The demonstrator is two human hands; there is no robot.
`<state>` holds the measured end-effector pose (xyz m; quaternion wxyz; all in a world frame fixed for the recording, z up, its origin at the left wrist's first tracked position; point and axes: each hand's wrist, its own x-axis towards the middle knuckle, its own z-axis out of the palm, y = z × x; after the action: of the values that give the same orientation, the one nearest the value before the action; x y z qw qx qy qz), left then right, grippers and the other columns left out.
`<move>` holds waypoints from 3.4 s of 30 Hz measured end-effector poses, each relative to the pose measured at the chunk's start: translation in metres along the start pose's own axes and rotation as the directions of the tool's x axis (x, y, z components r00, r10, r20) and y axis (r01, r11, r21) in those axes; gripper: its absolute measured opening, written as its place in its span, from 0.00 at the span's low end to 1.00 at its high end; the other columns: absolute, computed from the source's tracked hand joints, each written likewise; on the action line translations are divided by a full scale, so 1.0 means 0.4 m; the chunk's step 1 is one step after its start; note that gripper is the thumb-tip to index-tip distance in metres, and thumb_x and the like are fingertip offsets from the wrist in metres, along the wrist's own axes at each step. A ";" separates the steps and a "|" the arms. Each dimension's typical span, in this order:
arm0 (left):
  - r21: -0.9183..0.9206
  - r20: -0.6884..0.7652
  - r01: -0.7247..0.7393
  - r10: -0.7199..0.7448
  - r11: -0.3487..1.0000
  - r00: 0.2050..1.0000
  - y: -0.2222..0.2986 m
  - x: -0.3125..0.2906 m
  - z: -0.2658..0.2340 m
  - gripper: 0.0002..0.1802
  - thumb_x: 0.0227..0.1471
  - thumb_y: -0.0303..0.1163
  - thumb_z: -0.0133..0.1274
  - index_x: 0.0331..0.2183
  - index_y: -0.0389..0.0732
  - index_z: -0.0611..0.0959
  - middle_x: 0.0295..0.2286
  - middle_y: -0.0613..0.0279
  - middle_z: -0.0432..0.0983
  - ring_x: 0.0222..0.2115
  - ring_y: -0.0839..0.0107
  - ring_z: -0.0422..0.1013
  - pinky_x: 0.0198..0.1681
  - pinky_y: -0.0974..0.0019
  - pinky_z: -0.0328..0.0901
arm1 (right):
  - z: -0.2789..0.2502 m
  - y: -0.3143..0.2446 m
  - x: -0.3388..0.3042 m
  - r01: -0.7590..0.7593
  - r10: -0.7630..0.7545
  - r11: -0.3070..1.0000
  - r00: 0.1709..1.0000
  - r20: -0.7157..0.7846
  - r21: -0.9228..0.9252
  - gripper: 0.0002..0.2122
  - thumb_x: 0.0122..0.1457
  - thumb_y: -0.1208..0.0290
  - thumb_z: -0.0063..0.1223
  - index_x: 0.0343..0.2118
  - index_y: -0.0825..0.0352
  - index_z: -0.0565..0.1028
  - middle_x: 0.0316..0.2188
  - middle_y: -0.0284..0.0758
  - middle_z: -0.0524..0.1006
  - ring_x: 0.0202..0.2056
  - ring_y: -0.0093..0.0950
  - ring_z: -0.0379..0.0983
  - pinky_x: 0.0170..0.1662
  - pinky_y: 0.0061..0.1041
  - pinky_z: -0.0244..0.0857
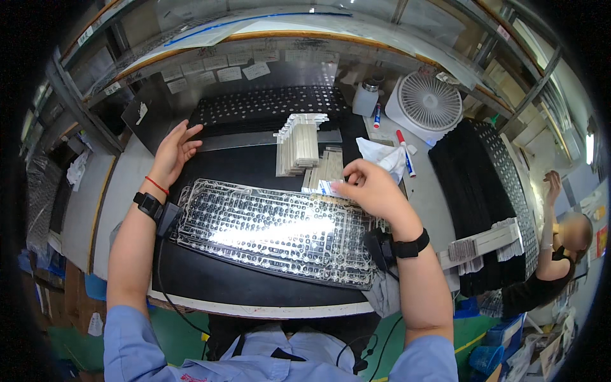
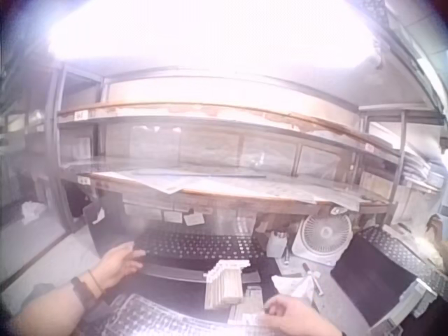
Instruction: Assembling layers and components of a keyboard matrix.
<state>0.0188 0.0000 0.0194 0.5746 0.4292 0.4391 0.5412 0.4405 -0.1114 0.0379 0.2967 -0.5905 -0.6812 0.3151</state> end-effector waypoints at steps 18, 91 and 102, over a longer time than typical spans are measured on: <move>0.066 0.197 0.024 -0.037 0.998 0.980 0.001 -0.009 0.017 0.23 0.63 0.40 0.41 0.54 0.34 0.68 0.47 0.54 0.72 0.42 0.71 0.73 0.44 0.72 0.69 | 0.001 0.001 -0.009 0.101 -0.094 0.976 0.995 0.046 -0.193 0.13 0.46 0.67 0.67 0.25 0.70 0.74 0.20 0.33 0.73 0.23 0.22 0.67 0.28 0.23 0.62; 0.467 0.167 -0.618 0.624 0.632 0.764 0.145 -0.147 0.178 0.12 0.61 0.34 0.48 0.34 0.34 0.77 0.25 0.69 0.71 0.28 0.81 0.66 0.35 0.76 0.61 | 0.006 -0.039 0.001 0.161 -0.065 0.628 0.986 -0.155 0.762 0.08 0.64 0.75 0.44 0.43 0.72 0.70 0.36 0.34 0.78 0.35 0.17 0.74 0.40 0.17 0.67; 0.008 1.000 -0.683 0.006 0.731 0.019 0.096 -0.453 0.347 0.13 0.57 0.36 0.52 0.24 0.40 0.76 0.22 0.62 0.73 0.26 0.63 0.68 0.31 0.63 0.61 | 0.000 -0.018 0.011 0.132 -0.007 0.614 0.987 -0.162 0.779 0.08 0.65 0.75 0.43 0.43 0.72 0.70 0.37 0.35 0.78 0.35 0.18 0.74 0.40 0.19 0.68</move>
<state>0.1388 -0.1818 0.0981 0.4159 0.9005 -0.0526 0.1151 0.4355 -0.1078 0.0438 0.5852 -0.3950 -0.4735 0.5266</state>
